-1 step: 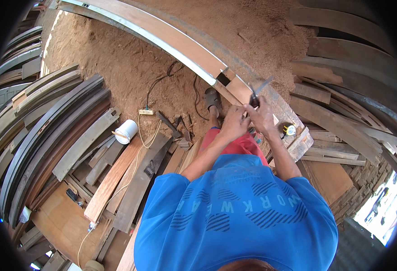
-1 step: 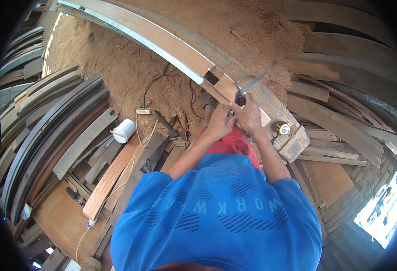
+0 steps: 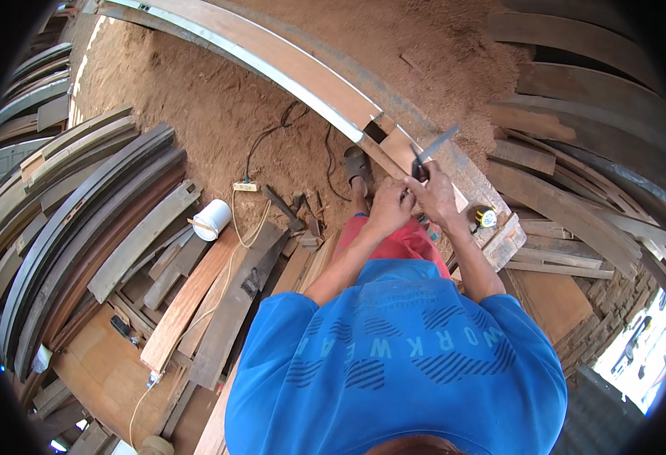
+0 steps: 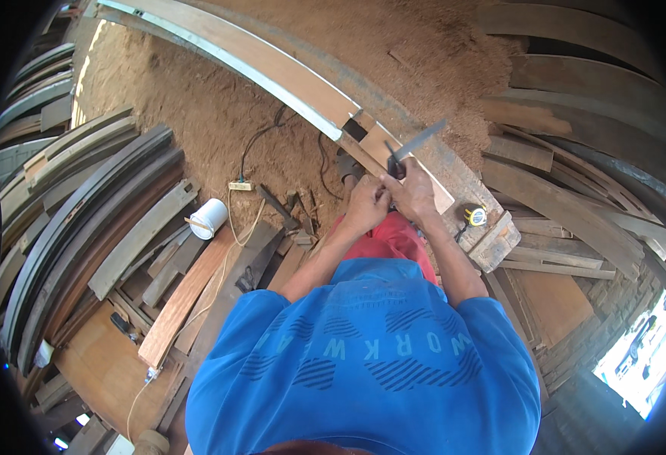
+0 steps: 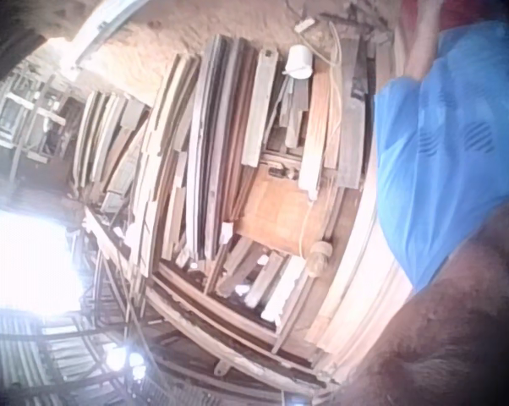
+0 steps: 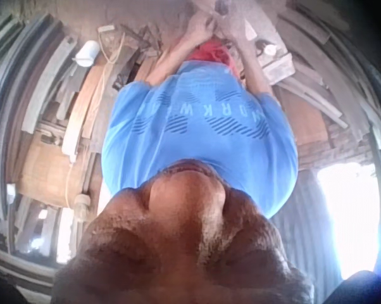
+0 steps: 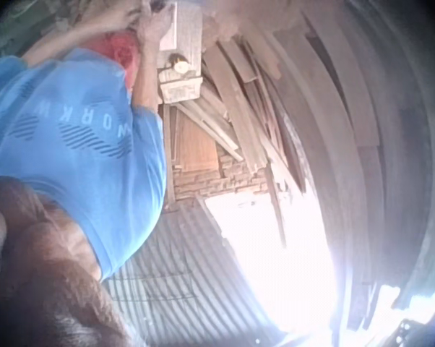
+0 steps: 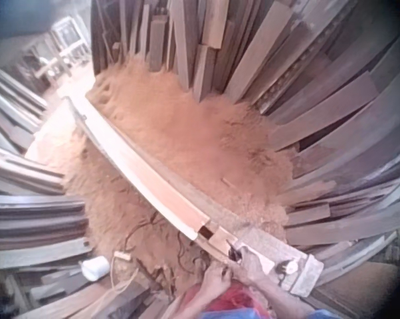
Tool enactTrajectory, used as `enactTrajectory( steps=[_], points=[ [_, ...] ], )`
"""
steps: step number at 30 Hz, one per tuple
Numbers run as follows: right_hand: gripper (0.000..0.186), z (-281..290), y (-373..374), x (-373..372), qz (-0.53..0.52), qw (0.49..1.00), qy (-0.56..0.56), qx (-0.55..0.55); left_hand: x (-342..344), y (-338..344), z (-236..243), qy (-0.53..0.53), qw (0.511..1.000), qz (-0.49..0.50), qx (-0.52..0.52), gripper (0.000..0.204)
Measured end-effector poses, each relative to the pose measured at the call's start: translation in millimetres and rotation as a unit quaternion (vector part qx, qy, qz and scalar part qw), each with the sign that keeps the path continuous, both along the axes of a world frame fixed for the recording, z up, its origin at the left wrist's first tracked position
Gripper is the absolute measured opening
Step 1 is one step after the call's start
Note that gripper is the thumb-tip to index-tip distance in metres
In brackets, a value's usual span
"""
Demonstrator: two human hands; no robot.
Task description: The person places a plastic bag on a stack of curved wood pieces, then moves to a workbench. They position a long, thin wooden plank, use a try square and pencil to mark a cut line, and then cut the plank with a hand saw.
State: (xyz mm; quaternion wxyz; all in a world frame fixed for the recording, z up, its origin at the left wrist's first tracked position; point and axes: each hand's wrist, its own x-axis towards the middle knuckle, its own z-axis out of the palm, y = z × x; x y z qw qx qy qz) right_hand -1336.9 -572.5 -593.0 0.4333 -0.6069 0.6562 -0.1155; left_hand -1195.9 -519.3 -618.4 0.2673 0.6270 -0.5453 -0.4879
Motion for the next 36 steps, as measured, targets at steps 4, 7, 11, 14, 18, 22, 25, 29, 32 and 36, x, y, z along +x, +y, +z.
enactTrajectory(
  steps=[4,7,11,14,18,22,25,29,32,36],
  points=[
    [0.039,-1.4,-15.0,13.5,0.072,0.996,-0.044,0.037,1.6,17.6,-45.5,0.092,0.980,0.147,0.101,0.019],
    [0.032,-15.8,-42.7,4.7,0.137,0.988,0.017,-0.069,-3.8,18.8,-65.6,0.181,0.936,0.242,0.179,0.016],
    [0.034,-33.4,-85.6,-12.1,0.226,0.958,0.082,-0.157,-12.3,-4.8,-55.1,0.230,0.899,0.310,0.206,0.024],
    [0.037,-31.6,-98.9,-8.2,0.296,0.945,0.090,-0.107,-15.1,-7.5,-53.6,0.234,0.886,0.332,0.223,0.026],
    [0.040,-37.7,-105.6,-3.6,0.332,0.930,0.115,-0.106,-16.6,-12.5,-46.9,0.210,0.884,0.341,0.239,0.024],
    [0.041,-33.1,-106.3,1.1,0.344,0.927,0.106,-0.107,-14.3,-2.5,-58.7,0.124,0.926,0.302,0.191,0.022],
    [0.042,-37.2,-103.1,1.5,0.357,0.922,0.100,-0.113,-14.2,8.2,-75.5,0.168,0.915,0.310,0.197,0.022],
    [0.041,-37.8,-103.8,4.1,0.350,0.925,0.101,-0.108,-14.7,7.4,-76.5,0.207,0.892,0.329,0.230,0.024],
    [0.041,-37.6,-109.9,3.9,0.353,0.926,0.087,-0.102,-15.4,2.5,-68.8,0.206,0.888,0.340,0.232,0.026],
    [0.043,-41.1,-119.6,5.0,0.364,0.919,0.060,-0.136,-13.7,-2.7,-63.8,0.153,0.908,0.317,0.225,0.030]
  ],
)
